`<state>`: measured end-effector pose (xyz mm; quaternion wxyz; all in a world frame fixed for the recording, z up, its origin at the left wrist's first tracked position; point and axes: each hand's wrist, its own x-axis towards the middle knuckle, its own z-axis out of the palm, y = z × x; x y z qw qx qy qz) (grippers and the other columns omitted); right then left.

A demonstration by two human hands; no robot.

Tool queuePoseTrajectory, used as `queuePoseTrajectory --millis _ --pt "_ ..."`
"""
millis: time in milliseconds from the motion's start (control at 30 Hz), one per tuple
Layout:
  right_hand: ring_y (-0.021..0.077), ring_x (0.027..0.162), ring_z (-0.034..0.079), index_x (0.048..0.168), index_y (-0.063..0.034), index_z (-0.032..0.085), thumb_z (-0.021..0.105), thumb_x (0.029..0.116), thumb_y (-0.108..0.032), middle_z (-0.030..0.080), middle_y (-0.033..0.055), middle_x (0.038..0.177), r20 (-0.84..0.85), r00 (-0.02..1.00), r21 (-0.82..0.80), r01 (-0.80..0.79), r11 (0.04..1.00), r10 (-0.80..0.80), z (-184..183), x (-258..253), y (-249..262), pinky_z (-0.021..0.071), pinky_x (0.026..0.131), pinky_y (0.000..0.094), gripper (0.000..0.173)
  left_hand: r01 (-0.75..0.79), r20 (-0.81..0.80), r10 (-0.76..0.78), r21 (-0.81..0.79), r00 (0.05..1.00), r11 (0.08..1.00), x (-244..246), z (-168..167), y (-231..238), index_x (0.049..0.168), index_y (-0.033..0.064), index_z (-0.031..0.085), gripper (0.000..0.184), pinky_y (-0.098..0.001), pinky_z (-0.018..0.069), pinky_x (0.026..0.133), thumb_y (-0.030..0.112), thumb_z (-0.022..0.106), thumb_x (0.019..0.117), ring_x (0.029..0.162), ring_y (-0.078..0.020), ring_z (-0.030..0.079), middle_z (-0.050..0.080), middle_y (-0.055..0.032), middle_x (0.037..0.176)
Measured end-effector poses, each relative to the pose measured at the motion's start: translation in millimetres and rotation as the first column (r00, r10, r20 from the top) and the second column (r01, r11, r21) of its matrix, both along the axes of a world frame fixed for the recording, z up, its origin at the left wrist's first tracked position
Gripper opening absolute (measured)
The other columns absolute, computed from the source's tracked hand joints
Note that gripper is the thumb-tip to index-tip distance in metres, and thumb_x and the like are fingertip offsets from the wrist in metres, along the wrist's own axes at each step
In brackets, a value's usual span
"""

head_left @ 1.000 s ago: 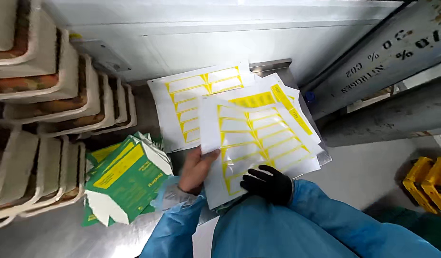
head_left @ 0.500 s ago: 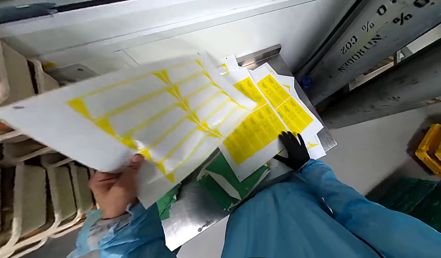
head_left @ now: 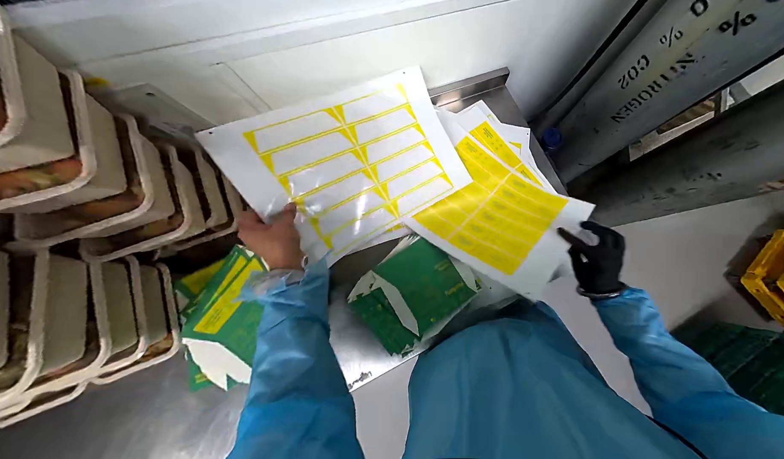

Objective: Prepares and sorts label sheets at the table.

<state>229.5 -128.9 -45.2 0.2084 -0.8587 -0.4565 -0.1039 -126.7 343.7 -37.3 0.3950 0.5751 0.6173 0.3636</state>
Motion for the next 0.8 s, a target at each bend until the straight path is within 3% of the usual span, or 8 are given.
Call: queuePoseTrajectory --millis 100,200,300,367,500,600,700,800 --pt "0.0447 0.091 0.064 0.127 -0.0271 0.075 0.064 0.0957 -0.012 0.069 0.0236 0.098 -0.105 0.991 -0.069 0.077 0.995 -0.084 -10 48 -50 0.0493 0.081 0.0637 0.036 -0.147 -0.249 0.147 0.019 0.957 0.989 26 -6 -5 0.146 0.0019 0.048 0.068 -0.0521 0.0477 0.108 0.024 0.075 0.0882 0.129 -0.0344 0.059 0.06 -0.0233 0.138" --pt "0.0324 0.095 0.073 0.131 -0.0125 0.072 0.052 0.1034 -0.007 0.075 0.0198 0.108 -0.42 0.901 -0.013 0.115 0.993 -0.11 -26 72 -82 0.0579 0.087 0.0549 0.034 -0.168 -0.394 0.286 0.307 0.873 0.937 44 -4 -24 0.153 0.006 0.041 0.073 -0.0483 0.0391 0.114 0.031 0.07 0.0911 0.139 -0.0395 0.046 0.048 -0.0238 0.149" --pt "0.019 0.11 0.068 0.135 -0.0007 0.062 0.036 0.1029 -0.012 0.068 0.0134 0.13 -0.825 0.563 0.131 0.259 0.957 -0.039 -23 84 -99 0.0552 0.097 0.04 0.043 0.319 -0.482 -0.107 0.383 0.869 0.867 64 18 -91 0.145 -0.0025 0.05 0.051 -0.0591 0.0344 0.117 0.028 0.053 0.104 0.139 -0.0488 0.043 0.05 -0.0311 0.145" --pt "0.0167 0.109 0.068 0.139 -0.007 0.059 0.035 0.107 -0.026 0.068 0.0079 0.128 -0.932 0.353 0.098 0.449 0.888 -0.076 -27 93 -101 0.0566 0.093 0.0387 0.045 0.685 -0.636 -0.417 0.253 0.65 0.683 86 8 -141 0.143 0.0094 0.057 0.051 -0.0634 0.0345 0.115 0.042 0.051 0.1052 0.14 -0.0428 0.045 0.053 -0.0203 0.147" --pt "0.029 0.099 0.068 0.14 -0.0167 0.06 0.071 0.0962 -0.019 0.069 0.0164 0.121 -0.87 0.37 -0.04 0.607 0.794 -0.326 -51 122 -104 0.0573 0.082 0.0526 0.045 0.748 -0.803 -0.444 0.003 0.397 0.663 91 -56 -211 0.149 0.0278 0.053 0.063 -0.0708 0.0241 0.116 0.066 0.044 0.0988 0.149 -0.0388 0.033 0.043 -0.01 0.159" --pt "0.03 0.108 0.069 0.149 -0.021 0.052 0.074 0.0896 -0.003 0.067 0.0163 0.131 -0.835 0.47 0.012 0.533 0.846 -0.285 -39 146 -115 0.0586 0.088 0.0518 0.066 0.689 -0.766 -0.404 0.069 0.5 0.721 92 -56 -236 0.15 0.0179 0.052 0.058 -0.0687 0.0207 0.119 0.05 0.052 0.1012 0.151 -0.0426 0.029 0.04 -0.015 0.16" --pt "0.025 0.111 0.068 0.15 -0.0189 0.051 0.072 0.0878 0.001 0.065 0.0147 0.134 -0.802 0.557 0.094 0.476 0.875 -0.217 8 175 -130 0.0588 0.09 0.047 0.068 0.598 -0.566 -0.423 0.16 0.707 0.785 125 -17 -292 0.134 0.0047 0.063 0.045 -0.0552 0.0481 0.107 0.035 0.062 0.1002 0.129 -0.0356 0.057 0.062 -0.018 0.137" --pt "0.0129 0.105 0.068 0.15 -0.0183 0.05 0.069 0.0874 0.0 0.065 0.0091 0.132 -0.776 0.618 0.17 0.394 0.903 -0.123 58 211 -150 0.0592 0.088 0.0349 0.068 0.48 -0.171 -0.526 -0.247 0.833 0.842 168 7 -339 0.133 0.0033 0.063 0.05 -0.0509 0.0571 0.096 0.044 0.054 0.105 0.11 -0.0274 0.07 0.071 -0.015 0.121"
